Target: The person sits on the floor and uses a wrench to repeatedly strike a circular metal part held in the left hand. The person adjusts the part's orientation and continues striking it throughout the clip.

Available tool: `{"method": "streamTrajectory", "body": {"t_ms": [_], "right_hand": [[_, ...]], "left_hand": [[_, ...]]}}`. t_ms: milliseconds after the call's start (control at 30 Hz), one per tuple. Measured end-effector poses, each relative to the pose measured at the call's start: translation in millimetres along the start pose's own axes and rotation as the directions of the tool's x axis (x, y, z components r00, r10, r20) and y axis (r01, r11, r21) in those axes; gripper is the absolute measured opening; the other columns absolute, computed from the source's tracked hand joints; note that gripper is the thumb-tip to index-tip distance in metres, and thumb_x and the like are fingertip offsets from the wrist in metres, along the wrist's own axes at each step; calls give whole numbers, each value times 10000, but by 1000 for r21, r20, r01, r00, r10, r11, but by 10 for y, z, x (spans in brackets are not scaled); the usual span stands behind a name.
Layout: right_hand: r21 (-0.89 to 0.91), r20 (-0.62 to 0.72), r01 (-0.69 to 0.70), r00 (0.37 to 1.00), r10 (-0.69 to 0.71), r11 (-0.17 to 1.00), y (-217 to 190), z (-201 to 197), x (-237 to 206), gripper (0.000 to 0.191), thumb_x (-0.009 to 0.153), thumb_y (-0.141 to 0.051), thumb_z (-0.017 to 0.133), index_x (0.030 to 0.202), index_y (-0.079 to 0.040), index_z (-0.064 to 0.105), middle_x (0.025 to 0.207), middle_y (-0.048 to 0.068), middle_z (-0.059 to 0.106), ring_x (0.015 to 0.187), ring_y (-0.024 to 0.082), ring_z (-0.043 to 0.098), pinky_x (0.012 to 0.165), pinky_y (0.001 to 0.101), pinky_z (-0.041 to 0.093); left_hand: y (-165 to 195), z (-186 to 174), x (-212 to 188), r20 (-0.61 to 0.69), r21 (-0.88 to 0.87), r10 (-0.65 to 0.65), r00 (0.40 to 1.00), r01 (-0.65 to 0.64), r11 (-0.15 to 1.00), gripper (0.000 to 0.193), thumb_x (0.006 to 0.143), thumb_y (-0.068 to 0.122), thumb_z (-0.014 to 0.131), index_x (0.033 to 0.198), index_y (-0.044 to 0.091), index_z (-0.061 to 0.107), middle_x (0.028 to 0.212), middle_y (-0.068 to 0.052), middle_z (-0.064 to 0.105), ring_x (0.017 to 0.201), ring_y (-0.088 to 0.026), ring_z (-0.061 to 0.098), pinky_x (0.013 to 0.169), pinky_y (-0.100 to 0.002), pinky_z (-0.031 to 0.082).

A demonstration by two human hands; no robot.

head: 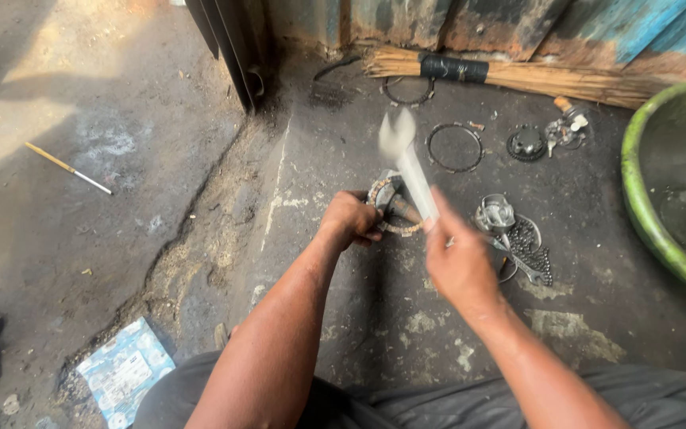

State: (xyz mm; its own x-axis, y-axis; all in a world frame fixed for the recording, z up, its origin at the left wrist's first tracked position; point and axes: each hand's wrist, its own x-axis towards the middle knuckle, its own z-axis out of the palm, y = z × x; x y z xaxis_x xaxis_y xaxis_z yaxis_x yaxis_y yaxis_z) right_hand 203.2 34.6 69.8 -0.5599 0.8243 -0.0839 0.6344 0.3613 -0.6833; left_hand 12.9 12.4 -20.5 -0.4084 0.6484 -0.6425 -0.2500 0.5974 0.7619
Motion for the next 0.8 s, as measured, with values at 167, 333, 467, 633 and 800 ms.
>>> {"method": "streamTrajectory", "body": {"t_ms": [167, 333, 467, 633, 800], "right_hand": [[-170, 18, -24, 999, 27, 985, 55, -21, 61, 476, 1013, -189, 596, 1483, -255, 553, 695, 99, 717, 500, 167, 631, 482, 375, 500], [39, -75, 206, 976, -202, 978, 257, 105, 71, 511, 982, -171, 598, 1487, -225, 546, 797, 146, 755, 625, 180, 712, 568, 352, 571], [-115, -43, 243, 967, -249, 963, 335, 187, 107, 464, 953, -146, 650, 1414, -195, 630, 950, 196, 778, 769, 237, 751, 668, 369, 591], [-53, -144, 244, 958, -249, 968, 231, 82, 83, 450, 1015, -156, 594, 1463, -180, 553, 924, 197, 770, 650, 249, 740, 581, 403, 578], [-344, 105, -5, 993, 44, 939, 85, 65, 49, 486, 997, -192, 629, 1472, -274, 577, 767, 269, 748, 603, 308, 701, 656, 456, 545]], "left_hand": [[8, -9, 51, -12, 28, 61, 998, -61, 998, 359, 910, 84, 670, 1265, 50, 708, 905, -124, 776, 607, -184, 722, 538, -356, 620], [-61, -23, 75, 30, 13, 51, 998, -51, 999, 362, 892, 65, 662, 1250, 84, 706, 858, -100, 756, 590, -186, 707, 503, -343, 601], [-67, -19, 80, 13, 50, 82, 997, -83, 995, 333, 893, 64, 678, 1223, 54, 725, 843, -127, 757, 579, -181, 705, 487, -348, 580], [-40, -21, 71, 6, 29, 56, 998, -56, 998, 322, 893, 60, 694, 1214, 49, 709, 847, -97, 754, 579, -184, 717, 503, -337, 609], [-33, -16, 70, 9, 44, 78, 997, -79, 996, 300, 906, 74, 687, 1199, 27, 728, 849, -123, 766, 605, -183, 725, 519, -346, 613]]}}
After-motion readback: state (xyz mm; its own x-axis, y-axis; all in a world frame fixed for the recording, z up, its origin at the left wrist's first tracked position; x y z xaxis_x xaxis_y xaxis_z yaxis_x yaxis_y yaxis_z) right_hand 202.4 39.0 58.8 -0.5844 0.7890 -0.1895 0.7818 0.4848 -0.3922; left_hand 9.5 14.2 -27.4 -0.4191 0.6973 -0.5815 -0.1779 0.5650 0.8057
